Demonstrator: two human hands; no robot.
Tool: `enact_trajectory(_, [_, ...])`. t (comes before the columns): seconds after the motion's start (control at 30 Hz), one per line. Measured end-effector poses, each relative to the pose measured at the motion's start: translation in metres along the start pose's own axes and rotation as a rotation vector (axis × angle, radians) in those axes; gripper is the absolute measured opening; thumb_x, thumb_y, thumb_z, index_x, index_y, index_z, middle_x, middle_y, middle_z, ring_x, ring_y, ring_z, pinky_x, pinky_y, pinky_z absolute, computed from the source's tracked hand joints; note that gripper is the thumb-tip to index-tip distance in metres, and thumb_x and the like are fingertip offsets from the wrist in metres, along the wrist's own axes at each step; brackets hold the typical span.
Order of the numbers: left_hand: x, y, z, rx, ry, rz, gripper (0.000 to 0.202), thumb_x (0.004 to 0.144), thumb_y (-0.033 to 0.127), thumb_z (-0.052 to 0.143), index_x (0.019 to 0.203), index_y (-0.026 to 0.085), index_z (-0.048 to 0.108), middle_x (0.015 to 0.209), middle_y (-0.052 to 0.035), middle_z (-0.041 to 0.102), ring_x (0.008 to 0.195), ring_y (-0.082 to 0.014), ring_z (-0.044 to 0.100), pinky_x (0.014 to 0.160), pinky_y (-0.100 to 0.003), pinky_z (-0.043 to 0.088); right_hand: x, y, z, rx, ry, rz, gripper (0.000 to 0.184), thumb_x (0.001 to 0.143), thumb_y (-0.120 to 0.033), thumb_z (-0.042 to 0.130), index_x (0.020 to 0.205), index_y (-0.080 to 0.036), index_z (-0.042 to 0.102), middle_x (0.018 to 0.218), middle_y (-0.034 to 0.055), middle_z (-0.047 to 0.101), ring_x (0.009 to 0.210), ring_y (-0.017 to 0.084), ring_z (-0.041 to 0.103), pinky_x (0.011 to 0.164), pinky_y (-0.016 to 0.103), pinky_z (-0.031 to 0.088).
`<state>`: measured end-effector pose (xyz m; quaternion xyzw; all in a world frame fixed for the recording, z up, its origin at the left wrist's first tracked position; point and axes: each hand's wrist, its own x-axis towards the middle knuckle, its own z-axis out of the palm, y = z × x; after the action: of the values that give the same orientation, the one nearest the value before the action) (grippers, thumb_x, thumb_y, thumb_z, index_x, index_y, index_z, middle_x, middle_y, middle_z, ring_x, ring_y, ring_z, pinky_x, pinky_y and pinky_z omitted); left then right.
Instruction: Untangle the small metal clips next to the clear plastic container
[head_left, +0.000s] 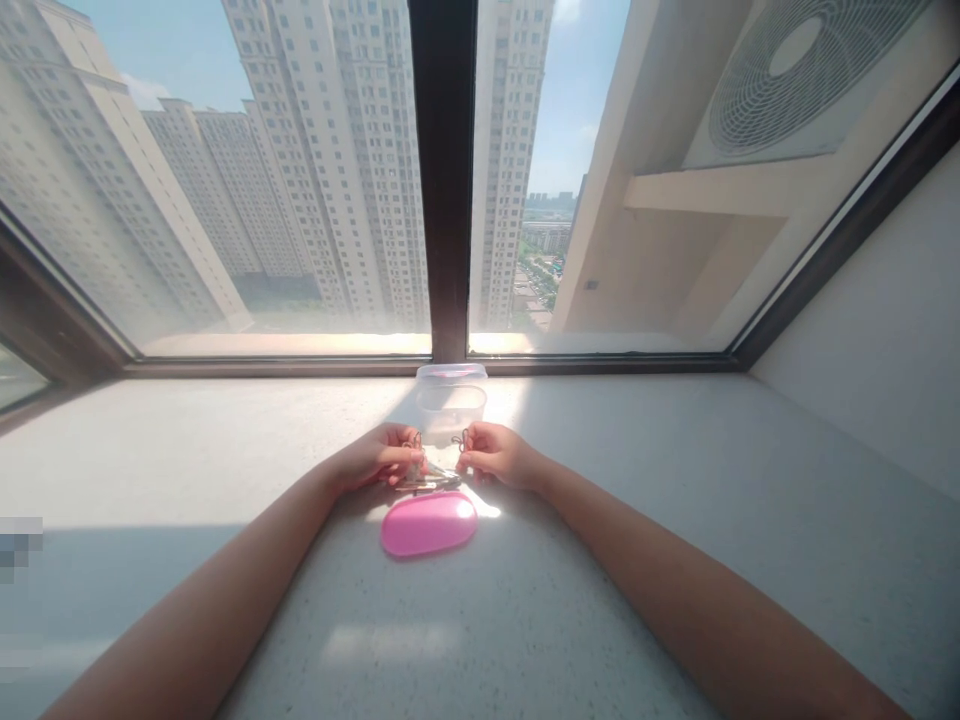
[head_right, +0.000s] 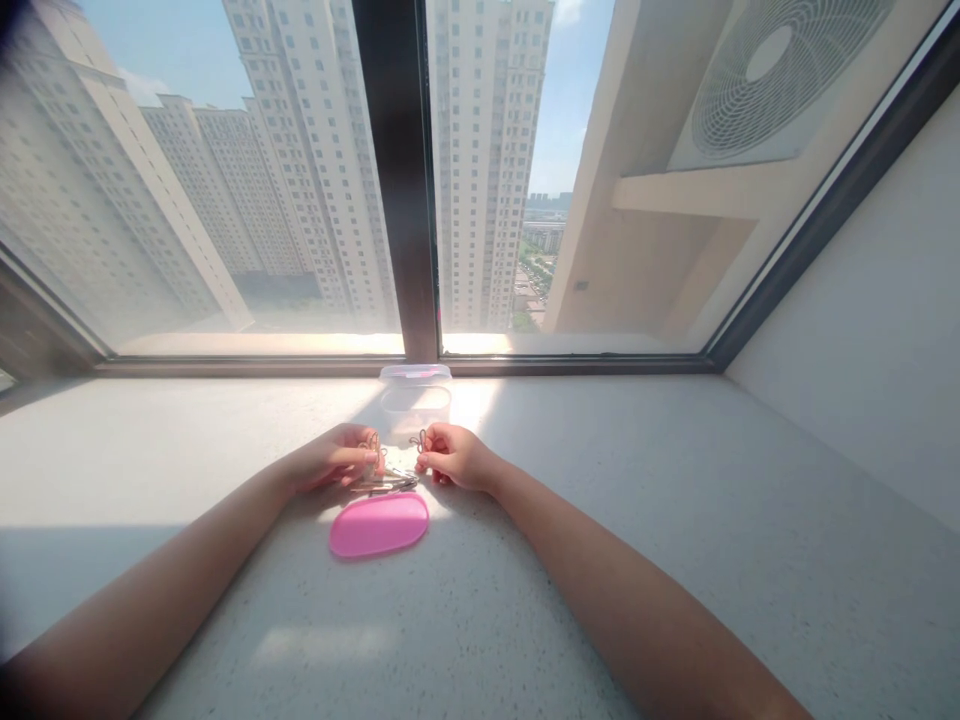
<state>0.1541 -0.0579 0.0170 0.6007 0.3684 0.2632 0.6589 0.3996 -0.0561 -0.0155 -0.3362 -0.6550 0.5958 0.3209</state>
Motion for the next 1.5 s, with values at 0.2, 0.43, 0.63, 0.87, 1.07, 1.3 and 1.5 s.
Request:
enact_trajectory(0.2, [0.0,0.002,0.0,0.015,-0.042,-0.01,0.029,0.075,0.032,0.073,0.065,0.013,0.054,0.055,-0.0015,0.061,0.04,-0.0063,0.043,0.045,-0.021,0.032,0.0,0.001,0.0,0.019,-0.001,0.015,0.025,0.076,-0.026,0.066,0.079,-0.02,0.042,0.07,-0.0001,0.067,0.046,0.009,0.054,0.042,0.02,0.039])
enact_trajectory(0.43, [0.002,0.001,-0.001,0.005,-0.086,-0.001,0.03,0.079,0.031,0.072,0.065,0.013,0.052,0.055,-0.0027,0.062,0.04,-0.0061,0.044,0.044,-0.019,0.029,0.0,0.0,0.0,0.004,-0.009,0.015,0.024,0.076,-0.023,0.066,0.078,-0.02,0.042,0.068,-0.0012,0.065,0.046,0.01,0.054,0.041,0.02,0.038])
enact_trajectory(0.63, [0.005,-0.007,-0.005,-0.044,-0.064,-0.014,0.029,0.077,0.03,0.075,0.069,0.014,0.052,0.062,-0.0034,0.063,0.047,-0.0089,0.052,0.045,-0.019,0.036,0.001,0.002,-0.001,-0.011,-0.015,0.018,0.027,0.076,-0.027,0.068,0.077,-0.02,0.041,0.067,-0.002,0.064,0.045,0.009,0.053,0.042,0.02,0.039])
enact_trajectory(0.87, [0.006,-0.011,-0.006,-0.065,-0.054,-0.023,0.026,0.077,0.028,0.076,0.075,0.013,0.055,0.063,-0.0038,0.063,0.051,-0.0104,0.058,0.045,-0.018,0.039,0.0,0.0,0.0,-0.004,-0.014,0.009,0.027,0.076,-0.029,0.068,0.077,-0.02,0.042,0.066,-0.0024,0.062,0.046,0.009,0.051,0.043,0.02,0.039])
enact_trajectory(1.07, [0.005,-0.01,-0.005,-0.051,-0.058,-0.006,0.025,0.078,0.031,0.075,0.075,0.013,0.058,0.062,-0.0042,0.063,0.052,-0.0108,0.058,0.046,-0.019,0.041,-0.001,-0.001,0.0,-0.022,-0.01,0.021,0.023,0.076,-0.028,0.068,0.077,-0.019,0.047,0.066,-0.0009,0.063,0.047,0.009,0.053,0.043,0.02,0.04])
enact_trajectory(1.3, [0.004,-0.007,-0.004,-0.035,-0.063,-0.018,0.026,0.078,0.031,0.076,0.074,0.013,0.058,0.061,-0.0037,0.062,0.052,-0.0108,0.057,0.048,-0.018,0.041,0.0,-0.001,0.0,-0.018,0.001,0.026,0.02,0.074,-0.026,0.068,0.078,-0.018,0.051,0.065,-0.0013,0.063,0.047,0.01,0.054,0.043,0.02,0.04])
enact_trajectory(1.5, [0.005,-0.009,-0.006,-0.03,-0.074,-0.014,0.023,0.079,0.03,0.074,0.076,0.013,0.059,0.064,-0.0044,0.063,0.053,-0.0109,0.058,0.048,-0.019,0.041,0.0,0.0,-0.001,-0.002,-0.001,0.027,0.018,0.074,-0.025,0.068,0.079,-0.017,0.052,0.065,-0.0011,0.064,0.047,0.009,0.055,0.043,0.02,0.039])
